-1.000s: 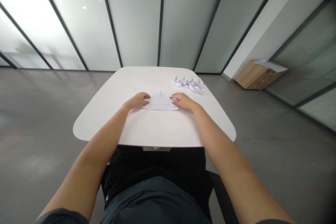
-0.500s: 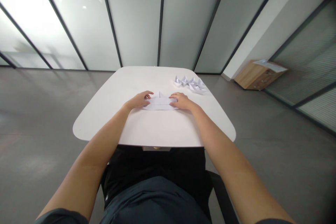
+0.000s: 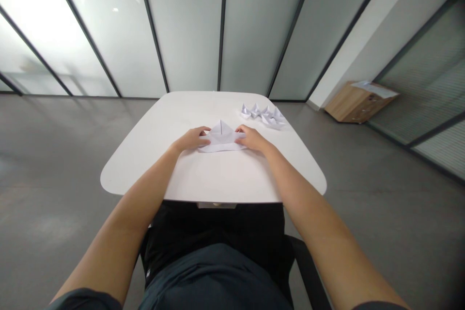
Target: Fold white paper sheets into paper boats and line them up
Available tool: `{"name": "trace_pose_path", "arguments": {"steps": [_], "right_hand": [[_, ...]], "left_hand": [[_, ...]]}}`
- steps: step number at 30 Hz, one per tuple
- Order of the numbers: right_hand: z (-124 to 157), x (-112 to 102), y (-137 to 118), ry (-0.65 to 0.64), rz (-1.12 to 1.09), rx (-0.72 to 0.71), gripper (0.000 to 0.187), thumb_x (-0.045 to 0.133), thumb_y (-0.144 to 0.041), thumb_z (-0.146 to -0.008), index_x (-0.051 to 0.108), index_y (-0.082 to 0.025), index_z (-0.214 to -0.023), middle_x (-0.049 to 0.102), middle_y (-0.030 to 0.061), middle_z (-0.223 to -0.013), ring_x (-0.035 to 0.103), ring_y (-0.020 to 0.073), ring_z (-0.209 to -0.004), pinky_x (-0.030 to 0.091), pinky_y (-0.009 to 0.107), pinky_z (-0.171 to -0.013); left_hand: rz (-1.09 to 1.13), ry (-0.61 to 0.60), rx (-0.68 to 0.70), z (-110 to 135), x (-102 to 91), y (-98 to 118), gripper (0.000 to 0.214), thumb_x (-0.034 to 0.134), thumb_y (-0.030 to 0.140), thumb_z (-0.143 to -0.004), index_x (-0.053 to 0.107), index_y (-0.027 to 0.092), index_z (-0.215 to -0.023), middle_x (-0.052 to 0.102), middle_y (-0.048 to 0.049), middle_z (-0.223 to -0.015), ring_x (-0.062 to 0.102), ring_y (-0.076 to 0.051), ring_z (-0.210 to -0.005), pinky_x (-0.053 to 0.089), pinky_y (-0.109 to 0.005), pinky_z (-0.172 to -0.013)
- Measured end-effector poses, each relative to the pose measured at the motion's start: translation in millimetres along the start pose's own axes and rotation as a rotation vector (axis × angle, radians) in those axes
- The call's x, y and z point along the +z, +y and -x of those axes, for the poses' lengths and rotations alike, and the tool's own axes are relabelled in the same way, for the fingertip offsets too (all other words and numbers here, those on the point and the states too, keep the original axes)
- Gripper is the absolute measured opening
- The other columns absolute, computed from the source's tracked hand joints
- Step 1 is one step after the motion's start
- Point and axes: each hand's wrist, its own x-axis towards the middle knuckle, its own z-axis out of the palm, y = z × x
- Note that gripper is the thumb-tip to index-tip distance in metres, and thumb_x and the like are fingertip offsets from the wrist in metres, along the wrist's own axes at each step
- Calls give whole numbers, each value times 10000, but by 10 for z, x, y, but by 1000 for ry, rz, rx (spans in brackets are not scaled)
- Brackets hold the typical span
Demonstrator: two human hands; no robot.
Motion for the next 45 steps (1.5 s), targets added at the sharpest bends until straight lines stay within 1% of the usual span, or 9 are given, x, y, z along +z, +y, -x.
{"name": "trace_pose_path", "arguments": {"steps": [3, 6, 11, 16, 19, 24, 32, 38, 45], "right_hand": [[-23, 16, 36, 53, -82, -57, 355, 749, -261, -838, 732, -222, -1191, 781, 55, -1182, 709, 249, -1082, 519, 374, -1008], [-42, 14, 55, 73, -126, -124, 250, 692, -239, -861, 779, -209, -1093, 797, 45, -1132, 716, 246, -1060, 525, 360, -991], [-53, -24, 29, 97, -120, -111, 253, 639, -221, -878, 799, -205, -1073, 807, 42, -1084, 718, 232, -976, 539, 339, -925], [-66, -62, -36, 226, -30, -185, 228, 613, -250, -926, 785, -189, -1063, 783, 90, -1081, 692, 246, -998, 516, 361, -956], [-62, -84, -61, 253, 60, -243, 225, 573, -218, -955, 777, -200, -1048, 765, 101, -1096, 663, 260, -1061, 474, 385, -1014], [-47, -78, -78, 218, 215, -258, 233, 598, -105, -870, 771, -209, -986, 752, 94, -1128, 616, 289, -1128, 417, 412, -1013], [-40, 6, -55, 24, 303, -210, 246, 613, -76, -834, 740, -214, -993, 760, 79, -1091, 618, 290, -1114, 413, 405, -961], [-29, -17, -59, -59, 292, -198, 360, 602, -83, -870, 763, -238, -1152, 746, 66, -1106, 652, 252, -1085, 452, 357, -965], [24, 26, -160, -82, 371, -271, 420, 609, -180, -939, 753, -256, -1326, 720, 106, -1243, 631, 291, -1174, 453, 392, -1035]], "left_hand": [[-28, 24, 40, -10, -32, 5, 412, 704, 429, -827, 774, 184, -1151, 771, -45, -1050, 688, -225, -956, 521, -312, -917], [-47, 76, 26, -26, -55, -25, 346, 700, 458, -840, 801, 184, -1026, 787, -42, -1047, 688, -228, -942, 525, -305, -905], [6, 148, 3, -50, -81, -96, 354, 736, 453, -837, 812, 201, -1074, 801, -39, -1102, 706, -248, -1008, 534, -312, -944], [-11, 331, 179, -38, -108, -23, 270, 680, 381, -919, 821, 197, -1056, 782, -75, -1093, 702, -224, -1017, 533, -320, -967], [-41, 370, 240, -16, -111, 25, 246, 652, 342, -956, 828, 218, -1075, 767, -82, -1109, 698, -216, -1029, 534, -330, -979], [-134, 316, 309, -4, -108, 14, 226, 637, 288, -973, 839, 247, -1067, 760, -81, -1111, 691, -230, -1061, 516, -364, -1032], [-309, 17, 305, -13, -65, -25, 284, 590, 202, -955, 810, 257, -1126, 749, -61, -1078, 692, -197, -967, 517, -310, -947], [-401, -28, 272, 29, -27, 19, 499, 512, 164, -969, 719, 361, -1379, 677, -81, -1170, 659, -219, -1056, 494, -322, -991], [-515, 14, 270, 52, 82, 143, 501, 499, 143, -959, 731, 327, -1363, 671, -102, -1227, 641, -258, -1097, 477, -389, -1048]]}}
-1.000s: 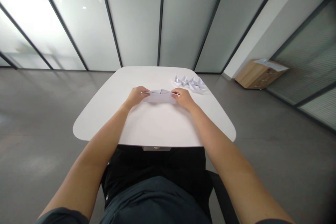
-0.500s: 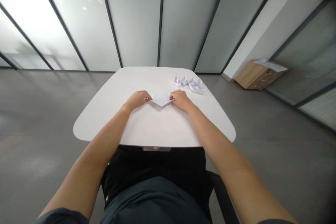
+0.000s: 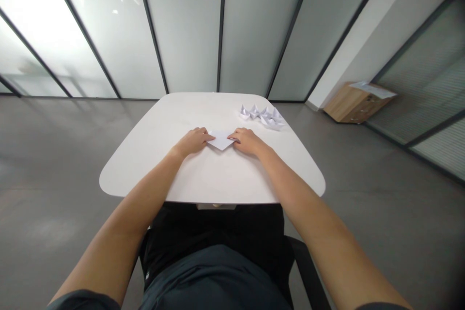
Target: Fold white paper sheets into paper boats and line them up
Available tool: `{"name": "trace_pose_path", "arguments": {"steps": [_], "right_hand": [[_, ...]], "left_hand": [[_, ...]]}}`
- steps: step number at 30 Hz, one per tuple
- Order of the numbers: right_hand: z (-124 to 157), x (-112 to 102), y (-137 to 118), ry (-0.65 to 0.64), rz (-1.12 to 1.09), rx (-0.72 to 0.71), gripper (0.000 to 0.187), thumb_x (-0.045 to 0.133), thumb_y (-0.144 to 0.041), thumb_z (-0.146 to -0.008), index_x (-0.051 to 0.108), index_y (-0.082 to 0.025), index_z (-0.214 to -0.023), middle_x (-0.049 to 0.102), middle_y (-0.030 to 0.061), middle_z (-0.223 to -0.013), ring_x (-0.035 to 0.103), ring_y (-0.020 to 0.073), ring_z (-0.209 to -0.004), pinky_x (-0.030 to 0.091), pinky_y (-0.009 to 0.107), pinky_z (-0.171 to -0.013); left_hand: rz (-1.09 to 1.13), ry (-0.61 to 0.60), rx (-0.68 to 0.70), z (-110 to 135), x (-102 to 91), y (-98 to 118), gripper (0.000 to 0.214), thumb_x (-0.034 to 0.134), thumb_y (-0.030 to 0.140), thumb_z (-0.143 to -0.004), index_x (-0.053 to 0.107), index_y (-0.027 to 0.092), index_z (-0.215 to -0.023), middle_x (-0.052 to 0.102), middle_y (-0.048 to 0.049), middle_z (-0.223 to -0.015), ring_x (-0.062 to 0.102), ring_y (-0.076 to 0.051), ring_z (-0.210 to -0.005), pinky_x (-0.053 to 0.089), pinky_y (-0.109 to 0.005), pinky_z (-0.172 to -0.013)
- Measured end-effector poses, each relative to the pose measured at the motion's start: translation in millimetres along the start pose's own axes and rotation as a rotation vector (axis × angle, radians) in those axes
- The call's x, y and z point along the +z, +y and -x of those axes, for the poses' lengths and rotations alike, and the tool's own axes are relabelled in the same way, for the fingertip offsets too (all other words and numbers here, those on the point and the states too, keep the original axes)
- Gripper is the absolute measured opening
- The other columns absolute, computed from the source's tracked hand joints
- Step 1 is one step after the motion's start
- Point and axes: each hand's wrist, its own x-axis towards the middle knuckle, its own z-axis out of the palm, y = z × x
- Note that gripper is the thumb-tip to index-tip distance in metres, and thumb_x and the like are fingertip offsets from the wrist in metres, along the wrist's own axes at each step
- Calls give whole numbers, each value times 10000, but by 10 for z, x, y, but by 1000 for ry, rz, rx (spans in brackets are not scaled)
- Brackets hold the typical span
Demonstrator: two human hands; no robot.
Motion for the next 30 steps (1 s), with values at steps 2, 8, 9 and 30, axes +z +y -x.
{"name": "trace_pose_path", "arguments": {"steps": [2, 8, 9, 30], "right_hand": [[-18, 3, -72, -1, 8, -31, 439, 602, -165, -942, 739, -247, -1351, 718, 106, -1262, 627, 283, -1173, 447, 387, -1048], [-99, 38, -176, -4, -12, -92, 452, 581, -85, -927, 735, -195, -1337, 724, 116, -1237, 627, 258, -1142, 446, 360, -1049], [-108, 47, -168, -1, -24, -94, 444, 580, -78, -923, 740, -188, -1322, 725, 115, -1235, 627, 255, -1141, 447, 355, -1051], [-30, 20, 107, 62, -141, 233, 306, 651, -269, -1009, 674, -191, -1304, 749, 124, -1287, 676, 246, -1192, 459, 299, -984]], "left_hand": [[-29, 13, 40, -8, 14, 54, 476, 508, 144, -953, 735, 284, -1347, 671, -108, -1260, 637, -262, -1119, 474, -392, -1065], [-81, 25, 64, -25, 47, 130, 534, 523, 136, -930, 679, 296, -1415, 661, -102, -1294, 644, -250, -1126, 495, -379, -1061], [-75, 16, 49, -31, 43, 129, 527, 530, 141, -928, 688, 301, -1404, 663, -101, -1287, 645, -248, -1125, 497, -376, -1060], [-43, -46, -171, -36, 0, -171, 418, 450, 337, -1059, 637, 176, -1396, 717, -113, -1365, 676, -263, -1256, 493, -361, -1104]]}}
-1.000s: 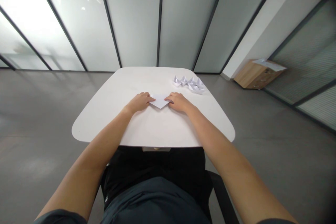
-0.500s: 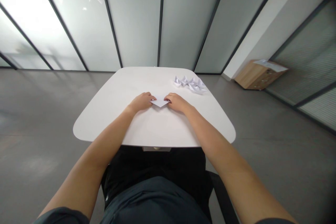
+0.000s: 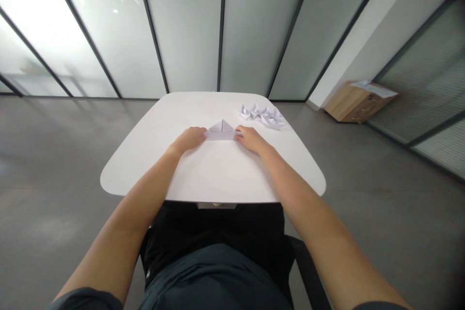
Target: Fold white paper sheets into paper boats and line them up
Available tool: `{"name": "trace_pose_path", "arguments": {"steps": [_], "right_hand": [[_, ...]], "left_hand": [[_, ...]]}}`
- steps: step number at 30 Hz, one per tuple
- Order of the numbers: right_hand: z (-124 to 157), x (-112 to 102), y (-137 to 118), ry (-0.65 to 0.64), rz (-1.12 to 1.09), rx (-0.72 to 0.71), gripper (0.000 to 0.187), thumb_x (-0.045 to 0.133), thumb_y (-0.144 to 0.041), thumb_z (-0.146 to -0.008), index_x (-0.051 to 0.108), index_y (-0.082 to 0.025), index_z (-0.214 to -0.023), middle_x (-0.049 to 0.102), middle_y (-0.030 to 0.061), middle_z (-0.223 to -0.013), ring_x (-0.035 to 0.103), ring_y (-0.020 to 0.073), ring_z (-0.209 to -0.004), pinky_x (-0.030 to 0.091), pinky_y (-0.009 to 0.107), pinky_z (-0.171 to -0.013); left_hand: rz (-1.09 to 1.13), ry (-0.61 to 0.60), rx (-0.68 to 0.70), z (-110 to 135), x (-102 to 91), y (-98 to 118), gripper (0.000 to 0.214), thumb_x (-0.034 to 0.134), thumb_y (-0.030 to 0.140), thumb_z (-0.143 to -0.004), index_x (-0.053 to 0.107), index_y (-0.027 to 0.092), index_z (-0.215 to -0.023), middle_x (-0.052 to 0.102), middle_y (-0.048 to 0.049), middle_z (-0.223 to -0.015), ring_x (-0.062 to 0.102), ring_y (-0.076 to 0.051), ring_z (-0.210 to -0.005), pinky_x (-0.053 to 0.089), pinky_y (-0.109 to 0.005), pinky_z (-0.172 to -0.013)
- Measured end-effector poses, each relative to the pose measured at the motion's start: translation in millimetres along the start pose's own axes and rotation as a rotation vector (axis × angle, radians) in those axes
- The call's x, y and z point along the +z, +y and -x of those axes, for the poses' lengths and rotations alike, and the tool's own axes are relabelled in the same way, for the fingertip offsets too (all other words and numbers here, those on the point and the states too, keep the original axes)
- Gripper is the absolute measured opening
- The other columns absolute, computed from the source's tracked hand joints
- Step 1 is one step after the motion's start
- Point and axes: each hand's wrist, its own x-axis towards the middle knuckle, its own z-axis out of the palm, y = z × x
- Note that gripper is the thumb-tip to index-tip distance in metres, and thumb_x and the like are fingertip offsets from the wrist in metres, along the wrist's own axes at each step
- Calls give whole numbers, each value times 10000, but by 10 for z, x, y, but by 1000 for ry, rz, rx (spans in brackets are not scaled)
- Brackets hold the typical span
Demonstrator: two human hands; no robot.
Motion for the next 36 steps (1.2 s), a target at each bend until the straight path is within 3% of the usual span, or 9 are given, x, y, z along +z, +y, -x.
{"name": "trace_pose_path", "arguments": {"steps": [12, 15, 19, 24, 28, 31, 36], "right_hand": [[-29, 39, 31, 12, 35, 33, 316, 679, -286, -994, 694, -201, -1299, 715, 119, -1320, 653, 249, -1221, 445, 330, -1069], [-30, 47, 48, 14, 33, 67, 380, 696, -315, -986, 659, -216, -1350, 707, 116, -1315, 657, 255, -1176, 462, 348, -1041], [-27, 47, 99, 13, 33, 117, 403, 704, -317, -977, 644, -241, -1369, 698, 100, -1269, 660, 246, -1114, 475, 351, -1011], [4, 5, 108, 48, 21, 147, 383, 707, -270, -963, 665, -228, -1341, 657, 104, -1271, 656, 237, -1091, 481, 340, -1002], [29, -8, -63, 66, 156, -8, 331, 618, -128, -970, 720, -215, -1272, 657, 126, -1279, 609, 268, -1165, 456, 359, -1037], [21, 31, -272, -26, 211, -139, 368, 508, -59, -995, 759, -203, -1221, 705, 125, -1189, 601, 264, -1153, 446, 345, -1031], [-25, 120, -514, -19, 256, -127, 315, 487, -149, -1042, 774, -199, -1163, 725, 137, -1147, 621, 272, -1110, 481, 342, -942]], "left_hand": [[81, 101, -68, -37, 149, -50, 462, 587, 339, -1014, 598, 214, -1458, 675, -115, -1332, 659, -261, -1210, 512, -375, -1089], [75, 108, -43, -23, 149, -46, 456, 592, 326, -1015, 612, 224, -1459, 654, -121, -1319, 637, -257, -1199, 488, -398, -1121], [29, 158, -9, 23, 100, -9, 424, 585, 333, -1027, 643, 331, -1447, 599, -101, -1383, 577, -266, -1248, 459, -451, -1151], [26, 161, 102, 38, 13, 93, 374, 568, 217, -1007, 754, 351, -1303, 643, -63, -1341, 604, -236, -1181, 462, -396, -1134], [42, 66, 136, 16, -1, 215, 415, 507, 123, -987, 761, 311, -1257, 697, -44, -1320, 649, -207, -1177, 486, -339, -1093], [17, 66, 55, 7, -1, 324, 347, 504, 167, -1002, 750, 296, -1210, 735, -47, -1247, 669, -225, -1152, 531, -338, -998], [-26, 109, -53, -11, -1, 494, 308, 459, 261, -1051, 748, 263, -1157, 741, -84, -1135, 679, -247, -1078, 538, -364, -930]]}}
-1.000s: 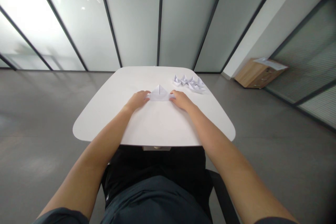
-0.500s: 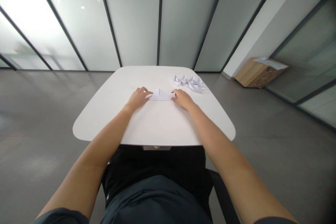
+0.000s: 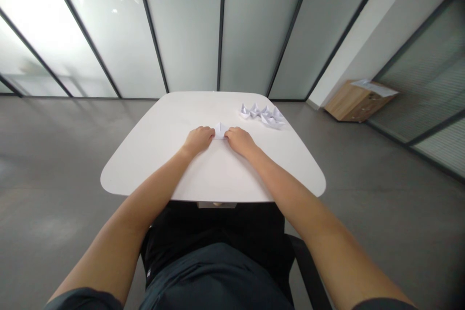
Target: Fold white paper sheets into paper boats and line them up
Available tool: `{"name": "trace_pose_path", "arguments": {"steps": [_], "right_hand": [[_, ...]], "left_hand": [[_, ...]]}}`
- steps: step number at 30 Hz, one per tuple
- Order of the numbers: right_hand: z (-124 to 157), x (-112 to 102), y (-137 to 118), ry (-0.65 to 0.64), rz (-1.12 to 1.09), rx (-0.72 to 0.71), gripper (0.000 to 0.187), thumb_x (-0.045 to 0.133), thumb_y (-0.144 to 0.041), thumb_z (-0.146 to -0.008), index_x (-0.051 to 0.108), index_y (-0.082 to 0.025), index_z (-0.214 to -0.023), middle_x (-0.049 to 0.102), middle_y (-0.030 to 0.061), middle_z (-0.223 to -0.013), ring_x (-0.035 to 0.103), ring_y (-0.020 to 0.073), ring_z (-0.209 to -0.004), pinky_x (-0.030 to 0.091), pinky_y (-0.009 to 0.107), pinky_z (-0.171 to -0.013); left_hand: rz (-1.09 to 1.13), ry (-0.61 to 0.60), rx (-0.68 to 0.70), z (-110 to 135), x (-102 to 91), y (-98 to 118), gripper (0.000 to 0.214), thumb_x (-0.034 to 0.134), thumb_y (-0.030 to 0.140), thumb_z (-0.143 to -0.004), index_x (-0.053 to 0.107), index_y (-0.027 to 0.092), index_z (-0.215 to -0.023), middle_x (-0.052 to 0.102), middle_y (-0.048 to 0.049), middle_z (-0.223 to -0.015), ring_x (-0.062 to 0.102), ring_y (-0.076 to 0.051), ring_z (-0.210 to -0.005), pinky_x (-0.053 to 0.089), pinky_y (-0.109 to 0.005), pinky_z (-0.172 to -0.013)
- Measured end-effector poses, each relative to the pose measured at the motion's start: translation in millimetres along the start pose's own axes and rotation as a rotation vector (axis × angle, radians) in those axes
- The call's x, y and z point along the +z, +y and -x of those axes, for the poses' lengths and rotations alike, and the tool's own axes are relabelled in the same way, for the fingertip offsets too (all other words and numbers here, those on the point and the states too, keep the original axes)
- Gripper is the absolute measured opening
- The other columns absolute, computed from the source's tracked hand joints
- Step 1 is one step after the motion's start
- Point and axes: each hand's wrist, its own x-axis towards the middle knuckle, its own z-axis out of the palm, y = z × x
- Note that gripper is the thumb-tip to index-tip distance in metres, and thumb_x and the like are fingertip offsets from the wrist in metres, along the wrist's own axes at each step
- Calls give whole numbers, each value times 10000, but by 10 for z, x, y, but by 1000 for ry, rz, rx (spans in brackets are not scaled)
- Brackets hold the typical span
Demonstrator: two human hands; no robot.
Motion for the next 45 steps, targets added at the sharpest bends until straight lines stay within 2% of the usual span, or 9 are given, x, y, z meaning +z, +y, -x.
{"name": "trace_pose_path", "arguments": {"steps": [3, 6, 12, 20, 28, 34, 37, 41, 45], "right_hand": [[-38, 27, -17, 26, -3, 43, 300, 496, -248, -1069, 783, -204, -1144, 734, 140, -1122, 639, 278, -1104, 493, 346, -915], [-68, 52, 27, 31, -56, 93, 279, 538, -273, -1062, 802, -209, -1128, 742, 134, -1117, 659, 265, -1104, 488, 329, -936], [-86, 62, 153, 28, -199, 177, 230, 634, -265, -1019, 834, -229, -1125, 786, 97, -1132, 706, 225, -1090, 480, 289, -978], [-11, 83, 450, 30, -317, 285, 190, 715, -223, -949, 850, -248, -1080, 823, 51, -1114, 744, 201, -1068, 509, 269, -986], [32, 75, 523, 28, -311, 318, 194, 701, -256, -953, 850, -269, -1077, 822, 49, -1123, 745, 210, -1081, 518, 288, -988], [40, 52, 556, 17, -282, 336, 205, 689, -259, -950, 849, -266, -1079, 823, 52, -1102, 742, 203, -1063, 511, 269, -965], [46, 52, 558, 23, -255, 330, 213, 663, -322, -978, 850, -253, -1053, 822, 66, -1086, 740, 208, -1039, 504, 265, -939], [51, 44, 529, 37, -239, 307, 383, 554, -472, -1047, 851, -233, -1005, 813, 100, -1054, 735, 222, -999, 497, 277, -902], [48, 55, 515, 53, -280, 287, 429, 588, -562, -1021, 816, -230, -1169, 776, 118, -1183, 711, 233, -1075, 487, 293, -957]], "left_hand": [[-6, 29, -2, -13, 15, 50, 349, 435, 322, -1076, 747, 281, -1228, 722, -98, -1172, 663, -254, -1108, 532, -374, -938], [7, 31, 5, -35, 31, 27, 351, 464, 362, -1070, 759, 309, -1254, 715, -95, -1221, 658, -270, -1130, 544, -380, -914], [80, -15, -48, -68, 27, -144, 332, 504, 341, -1037, 798, 336, -1190, 746, -43, -1277, 699, -252, -1117, 565, -352, -916], [140, -63, -17, -77, 13, -337, 323, 530, 284, -988, 812, 300, -1145, 800, -6, -1202, 726, -220, -1095, 542, -310, -996], [42, 0, 21, 4, -10, -217, 394, 584, 498, -996, 726, 329, -1323, 742, -50, -1310, 702, -271, -1140, 553, -360, -929], [32, -26, -10, -27, -13, -225, 357, 578, 504, -1008, 738, 344, -1284, 740, -43, -1293, 702, -256, -1118, 542, -343, -902], [32, -17, 11, -21, -5, -240, 362, 539, 504, -1031, 739, 341, -1285, 741, -45, -1296, 702, -254, -1116, 539, -343, -897], [32, 5, 29, 1, -11, -236, 377, 476, 487, -1063, 739, 330, -1284, 756, -45, -1268, 705, -249, -1118, 534, -331, -879], [33, 5, 28, 9, -45, -204, 409, 425, 478, -1084, 726, 331, -1320, 768, -50, -1242, 712, -245, -1109, 531, -327, -887]]}}
